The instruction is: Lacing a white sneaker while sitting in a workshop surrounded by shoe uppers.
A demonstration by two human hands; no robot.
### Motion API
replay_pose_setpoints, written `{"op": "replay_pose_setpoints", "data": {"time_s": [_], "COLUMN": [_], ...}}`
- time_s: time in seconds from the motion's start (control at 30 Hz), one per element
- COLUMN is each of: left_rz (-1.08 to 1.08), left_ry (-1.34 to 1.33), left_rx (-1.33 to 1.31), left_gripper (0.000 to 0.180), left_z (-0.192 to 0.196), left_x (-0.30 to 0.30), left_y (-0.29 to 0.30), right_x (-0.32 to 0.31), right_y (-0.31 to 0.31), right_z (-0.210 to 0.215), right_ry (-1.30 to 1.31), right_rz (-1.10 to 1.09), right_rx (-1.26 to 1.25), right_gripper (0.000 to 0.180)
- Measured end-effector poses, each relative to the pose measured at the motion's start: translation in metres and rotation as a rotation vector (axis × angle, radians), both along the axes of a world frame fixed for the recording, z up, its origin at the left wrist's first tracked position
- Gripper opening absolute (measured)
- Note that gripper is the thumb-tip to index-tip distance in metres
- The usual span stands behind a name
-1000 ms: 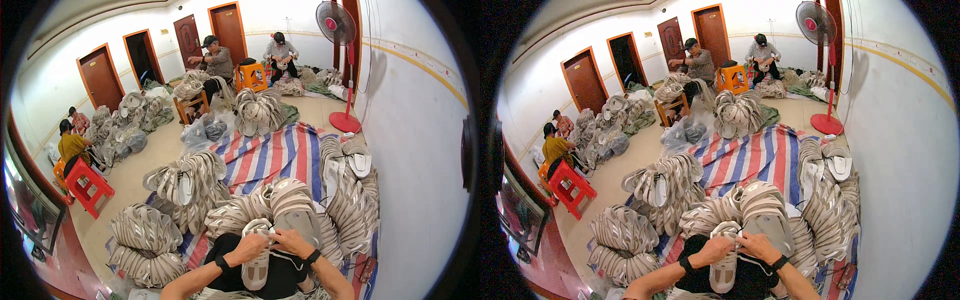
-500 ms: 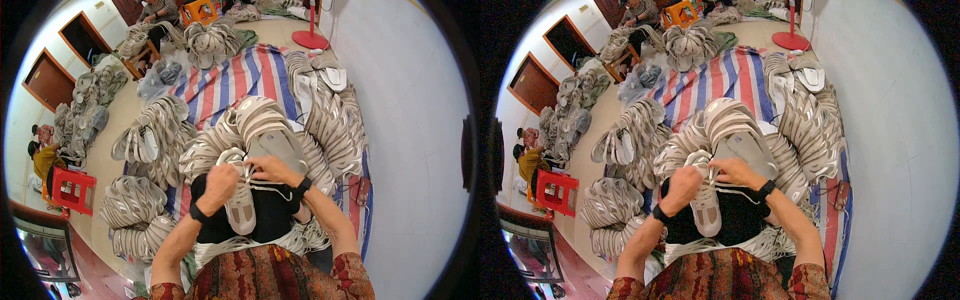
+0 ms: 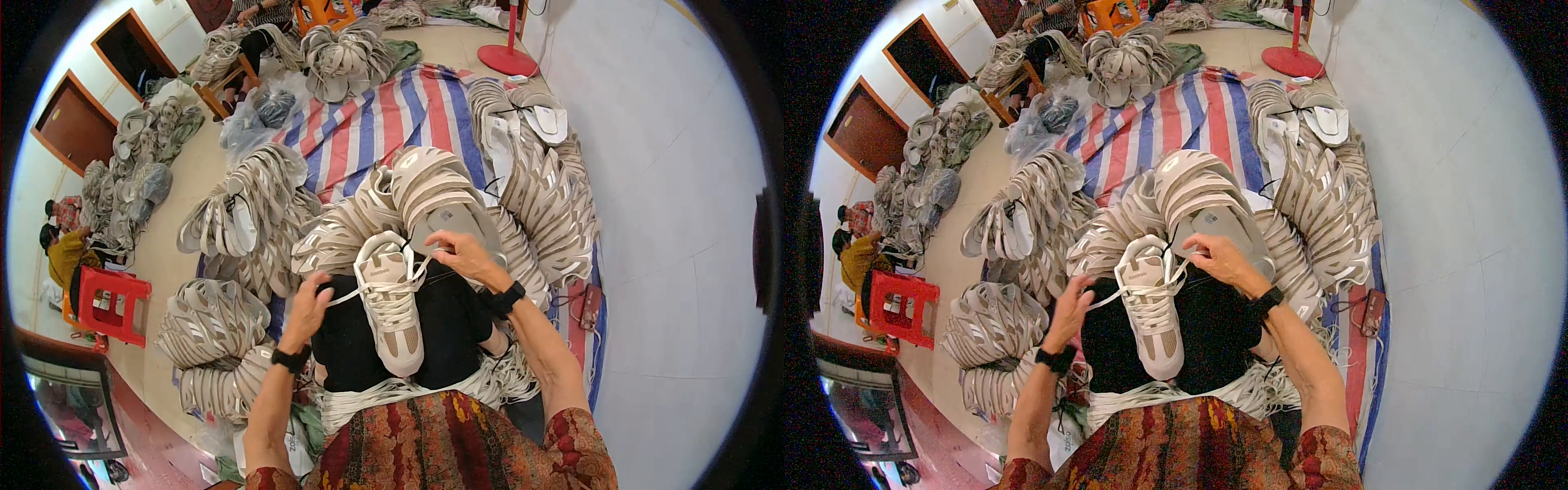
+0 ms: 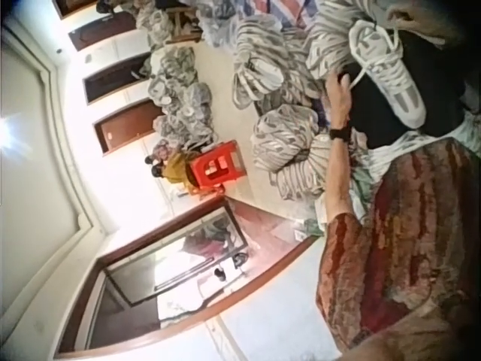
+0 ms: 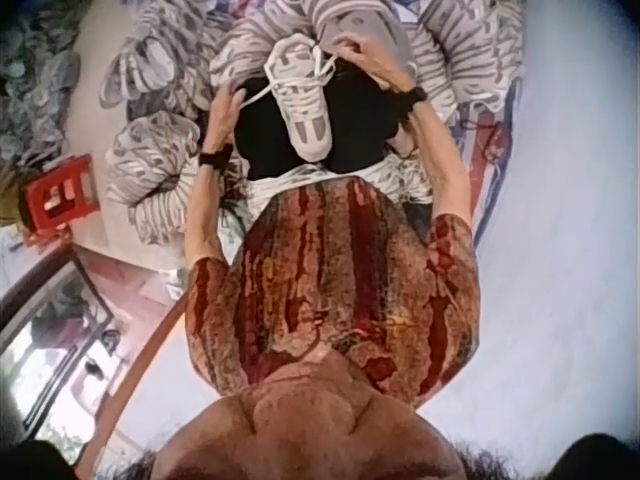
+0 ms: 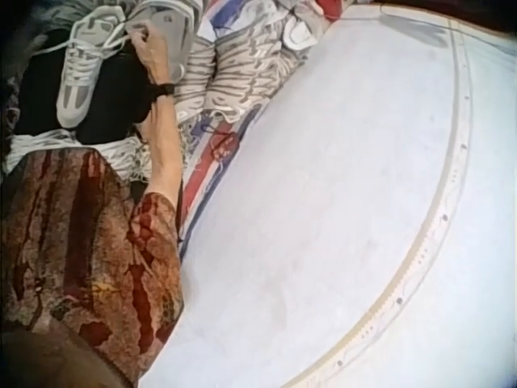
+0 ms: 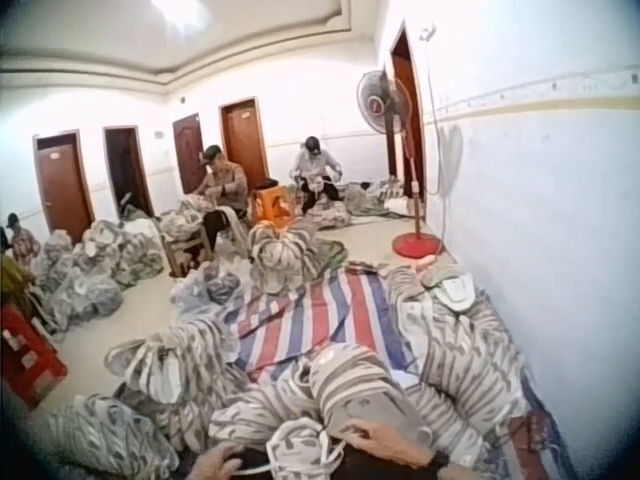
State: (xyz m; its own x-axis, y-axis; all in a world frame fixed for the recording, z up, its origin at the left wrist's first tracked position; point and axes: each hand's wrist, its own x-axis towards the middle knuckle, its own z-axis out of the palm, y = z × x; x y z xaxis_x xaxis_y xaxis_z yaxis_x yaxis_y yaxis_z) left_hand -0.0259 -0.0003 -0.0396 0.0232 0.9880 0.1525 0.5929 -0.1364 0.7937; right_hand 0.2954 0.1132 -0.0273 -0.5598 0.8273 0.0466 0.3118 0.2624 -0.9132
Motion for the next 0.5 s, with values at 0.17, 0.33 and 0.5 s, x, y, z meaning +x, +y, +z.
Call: {"op": "replay_pose_setpoints", "data": {"time_s": [0.17,0.33,0.5], "left_rz": [-0.069,-0.032,0.147], "left_ry": [-0.194,-0.223,-0.661], "left_rx": [-0.121,-0.169,-0.326], "left_gripper": [0.022,0.021,0.022], "left_z": [0.008,0.019,0.025], "left_x": [0.047,0.045,0.024], "left_y": [0.016,0.011,0.000], "right_x": [0.007,-0.006,-0.021], "right_y": [-0.020,-0.058,-0.051], "right_z": [0.017,0.001,-0.018], "right_ry": [-0.091,-0.205,-0.268], "right_rz": [-0.303,-0.070,-0.150], "right_rx": [0.876,0.547,0.641], "right_gripper": [0.030,0.035,0.022]}}
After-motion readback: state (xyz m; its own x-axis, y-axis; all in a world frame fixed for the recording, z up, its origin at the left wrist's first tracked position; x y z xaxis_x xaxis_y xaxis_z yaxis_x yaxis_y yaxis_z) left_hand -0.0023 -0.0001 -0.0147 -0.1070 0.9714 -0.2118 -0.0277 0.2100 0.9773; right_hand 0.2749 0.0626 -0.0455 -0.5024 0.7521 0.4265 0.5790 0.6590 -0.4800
